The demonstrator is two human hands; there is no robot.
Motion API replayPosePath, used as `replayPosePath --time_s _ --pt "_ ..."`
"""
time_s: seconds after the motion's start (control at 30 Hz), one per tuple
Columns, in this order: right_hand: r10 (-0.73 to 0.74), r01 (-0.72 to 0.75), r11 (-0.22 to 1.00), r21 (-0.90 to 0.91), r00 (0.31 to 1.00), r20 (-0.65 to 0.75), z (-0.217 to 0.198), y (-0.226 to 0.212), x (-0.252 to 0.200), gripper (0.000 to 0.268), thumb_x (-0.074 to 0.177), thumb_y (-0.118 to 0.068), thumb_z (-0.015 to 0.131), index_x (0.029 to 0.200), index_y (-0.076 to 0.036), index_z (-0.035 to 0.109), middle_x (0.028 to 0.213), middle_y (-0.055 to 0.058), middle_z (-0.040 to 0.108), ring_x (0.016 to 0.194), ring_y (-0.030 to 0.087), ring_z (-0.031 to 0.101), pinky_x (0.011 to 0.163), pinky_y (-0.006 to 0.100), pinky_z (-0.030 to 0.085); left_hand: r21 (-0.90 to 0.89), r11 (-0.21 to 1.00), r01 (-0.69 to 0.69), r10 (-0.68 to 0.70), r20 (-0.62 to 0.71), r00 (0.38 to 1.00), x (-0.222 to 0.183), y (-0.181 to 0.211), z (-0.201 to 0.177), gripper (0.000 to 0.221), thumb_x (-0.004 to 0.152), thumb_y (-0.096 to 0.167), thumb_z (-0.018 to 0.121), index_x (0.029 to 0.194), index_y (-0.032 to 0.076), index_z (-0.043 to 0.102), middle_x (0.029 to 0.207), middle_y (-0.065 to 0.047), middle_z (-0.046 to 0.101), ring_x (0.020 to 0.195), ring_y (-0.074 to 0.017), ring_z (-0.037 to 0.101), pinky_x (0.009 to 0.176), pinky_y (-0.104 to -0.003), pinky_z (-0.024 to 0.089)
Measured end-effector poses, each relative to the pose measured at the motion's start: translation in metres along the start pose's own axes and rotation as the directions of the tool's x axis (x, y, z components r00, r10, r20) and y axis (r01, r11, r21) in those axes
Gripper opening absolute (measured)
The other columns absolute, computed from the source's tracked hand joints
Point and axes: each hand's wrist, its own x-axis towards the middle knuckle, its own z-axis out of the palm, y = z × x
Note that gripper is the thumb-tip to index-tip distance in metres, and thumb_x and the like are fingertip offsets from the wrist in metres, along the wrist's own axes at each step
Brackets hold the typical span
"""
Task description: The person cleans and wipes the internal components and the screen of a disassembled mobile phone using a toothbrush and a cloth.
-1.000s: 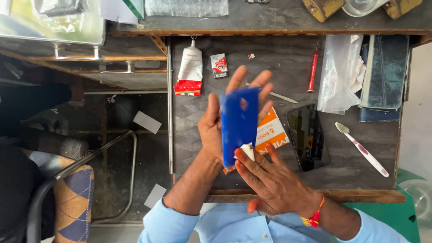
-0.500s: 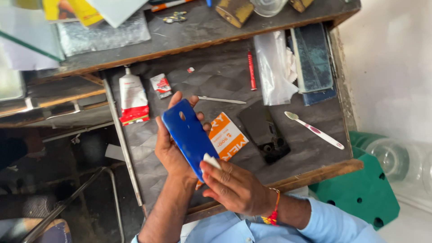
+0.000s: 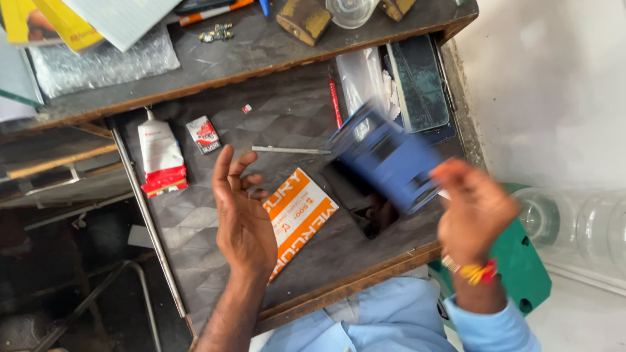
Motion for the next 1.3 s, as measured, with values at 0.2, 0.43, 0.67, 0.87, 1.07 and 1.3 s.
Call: replayPosePath --time_s 0.2,0.43,0.67,0.87,1.07,1.3 --pt "0.021 -0.014 0.998 0.067 0.994 -0.103 -0.013 0.057 0.09 0.016 0.096 0.006 0.082 0.104 0.009 0.069 0.093 0.011 0.074 0.079 0.012 0.069 0.066 0.025 0.058 0.182 0.981 0.074 -0.069 -0.036 0.997 -0.001 -0.007 -0.007 0.053 0.109 0.034 0.056 0.152 0.006 0.046 0.138 -0.006 0.053 0.11 -0.0105 0.049 0.096 -0.026 0.041" --pt "-0.389 0.443 0.675 -0.59 0.893 0.224 -0.011 0.053 0.094 0.017 0.103 -0.005 0.086 0.103 0.005 0.073 0.091 0.014 0.071 0.078 0.019 0.066 0.072 0.033 0.05 0.3 0.948 0.107 -0.084 -0.088 0.993 0.001 -0.007 -0.007 0.043 0.104 0.027 0.06 0.142 0.007 0.053 0.133 -0.005 0.058 0.107 -0.009 0.051 0.095 -0.025 0.042" --pt "-0.111 0.375 0.789 -0.487 0.866 0.487 0.002 -0.005 -0.012 0.065 0.085 -0.041 0.087 0.125 0.002 0.058 0.114 0.018 0.065 0.105 0.032 0.066 0.092 0.04 0.053 0.235 0.964 0.121 -0.101 -0.097 0.99 0.001 -0.003 -0.007 0.039 0.107 0.025 0.057 0.14 0.004 0.054 0.132 -0.007 0.059 0.106 -0.01 0.053 0.092 -0.026 0.044" --pt "-0.061 0.44 0.708 -0.552 0.817 0.573 0.042 0.001 -0.047 0.103 0.073 -0.041 0.091 0.143 0.014 0.04 0.132 0.029 0.051 0.118 0.043 0.055 0.097 0.049 0.049 0.215 0.972 0.091 -0.074 -0.087 0.993 -0.001 -0.001 -0.007 0.038 0.109 0.025 0.057 0.14 0.004 0.053 0.132 -0.007 0.059 0.107 -0.0103 0.054 0.097 -0.026 0.044" --pt "-0.057 0.438 0.687 -0.58 0.828 0.558 0.045 0.009 -0.046 0.095 0.069 -0.026 0.093 0.141 0.01 0.044 0.132 0.027 0.053 0.119 0.043 0.053 0.102 0.051 0.047 0.207 0.974 0.097 -0.081 -0.087 0.993 -0.002 0.0 -0.006 0.038 0.107 0.025 0.059 0.138 0.004 0.053 0.13 -0.007 0.06 0.106 -0.0104 0.055 0.094 -0.027 0.044" --pt "0.072 0.248 0.798 -0.549 0.866 0.495 0.033 0.009 -0.04 0.093 0.062 -0.018 0.093 0.141 0.006 0.049 0.133 0.024 0.056 0.122 0.039 0.059 0.1 0.044 0.051 0.219 0.97 0.103 -0.087 -0.082 0.993 -0.004 -0.007 -0.006 0.041 0.105 0.025 0.062 0.138 0.004 0.053 0.131 -0.008 0.059 0.11 -0.0114 0.053 0.103 -0.028 0.043"
